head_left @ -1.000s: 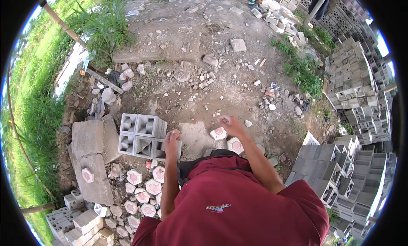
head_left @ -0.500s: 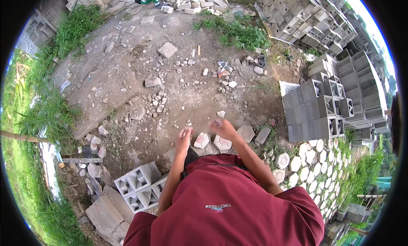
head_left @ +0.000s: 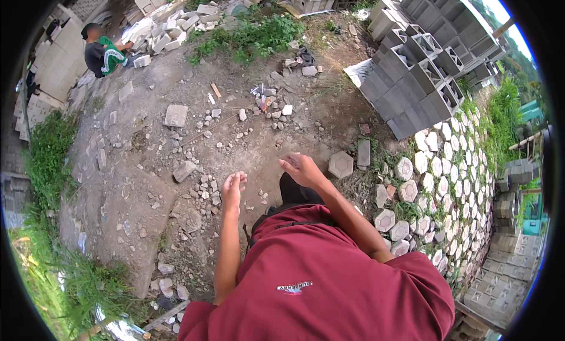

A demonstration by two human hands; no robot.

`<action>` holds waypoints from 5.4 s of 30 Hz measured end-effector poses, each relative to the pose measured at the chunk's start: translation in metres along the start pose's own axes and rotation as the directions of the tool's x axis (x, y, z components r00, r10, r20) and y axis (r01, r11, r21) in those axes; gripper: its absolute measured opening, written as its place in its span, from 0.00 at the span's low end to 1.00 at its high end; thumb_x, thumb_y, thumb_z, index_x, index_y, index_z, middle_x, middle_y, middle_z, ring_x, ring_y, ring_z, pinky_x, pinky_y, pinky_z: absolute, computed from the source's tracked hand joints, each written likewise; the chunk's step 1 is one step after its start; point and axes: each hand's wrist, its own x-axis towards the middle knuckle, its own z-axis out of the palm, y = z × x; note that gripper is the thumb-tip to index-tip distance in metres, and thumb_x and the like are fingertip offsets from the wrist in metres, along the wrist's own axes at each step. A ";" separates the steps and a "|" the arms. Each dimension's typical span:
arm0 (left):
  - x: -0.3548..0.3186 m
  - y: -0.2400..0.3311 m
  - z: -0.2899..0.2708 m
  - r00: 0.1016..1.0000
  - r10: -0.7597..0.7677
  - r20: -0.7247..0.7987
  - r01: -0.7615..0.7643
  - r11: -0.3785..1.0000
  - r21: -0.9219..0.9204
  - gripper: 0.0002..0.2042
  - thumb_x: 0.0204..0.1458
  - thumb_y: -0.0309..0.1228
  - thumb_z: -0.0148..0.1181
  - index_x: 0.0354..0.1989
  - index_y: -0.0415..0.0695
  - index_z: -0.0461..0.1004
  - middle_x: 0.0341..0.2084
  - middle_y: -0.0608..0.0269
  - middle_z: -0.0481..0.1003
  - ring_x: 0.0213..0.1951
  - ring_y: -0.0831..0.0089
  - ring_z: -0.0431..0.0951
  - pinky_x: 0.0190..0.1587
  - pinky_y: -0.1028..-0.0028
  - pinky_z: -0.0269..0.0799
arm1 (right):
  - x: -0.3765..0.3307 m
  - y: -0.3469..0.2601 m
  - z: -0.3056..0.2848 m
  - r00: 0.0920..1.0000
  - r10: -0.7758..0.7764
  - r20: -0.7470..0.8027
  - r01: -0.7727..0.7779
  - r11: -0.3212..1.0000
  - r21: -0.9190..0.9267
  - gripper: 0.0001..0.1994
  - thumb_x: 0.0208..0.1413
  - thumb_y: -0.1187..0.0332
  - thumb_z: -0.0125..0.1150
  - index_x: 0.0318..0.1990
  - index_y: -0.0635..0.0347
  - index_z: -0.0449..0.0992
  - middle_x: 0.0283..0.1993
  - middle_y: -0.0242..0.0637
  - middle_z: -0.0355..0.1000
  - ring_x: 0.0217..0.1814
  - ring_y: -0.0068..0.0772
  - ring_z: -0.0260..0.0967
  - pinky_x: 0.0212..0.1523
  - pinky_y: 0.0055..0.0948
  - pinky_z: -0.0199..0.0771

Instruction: The person picks up concrete ventilation blocks from stacks and places them in different piles on the ground.

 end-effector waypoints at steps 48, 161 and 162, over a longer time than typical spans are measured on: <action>0.725 0.476 0.759 0.452 -0.133 0.882 -0.230 0.938 0.259 0.14 0.59 0.40 0.47 0.44 0.44 0.73 0.39 0.63 0.77 0.41 0.75 0.75 0.43 0.73 0.68 | 0.642 0.118 -0.591 0.438 0.393 -0.808 -0.076 0.912 0.402 0.16 0.57 0.62 0.56 0.41 0.70 0.75 0.34 0.39 0.76 0.34 0.24 0.71 0.39 0.24 0.71; 0.888 0.364 1.664 -0.121 -0.991 -0.048 -0.902 0.090 0.423 0.42 0.53 0.66 0.31 0.65 0.42 0.52 0.63 0.54 0.57 0.66 0.59 0.50 0.65 0.53 0.38 | 0.850 0.417 -1.072 -0.610 0.786 0.101 0.349 0.153 0.925 0.26 0.35 0.66 0.66 0.44 0.71 0.70 0.41 0.54 0.73 0.45 0.47 0.72 0.46 0.37 0.70; 0.894 0.365 1.643 -0.109 -0.981 -0.158 -0.761 -0.020 0.649 0.41 0.53 0.65 0.32 0.65 0.43 0.53 0.62 0.55 0.58 0.65 0.60 0.53 0.65 0.55 0.43 | 0.853 0.404 -1.074 -0.593 0.799 0.099 0.357 0.150 0.922 0.26 0.35 0.65 0.66 0.44 0.71 0.70 0.41 0.54 0.73 0.45 0.47 0.72 0.46 0.37 0.70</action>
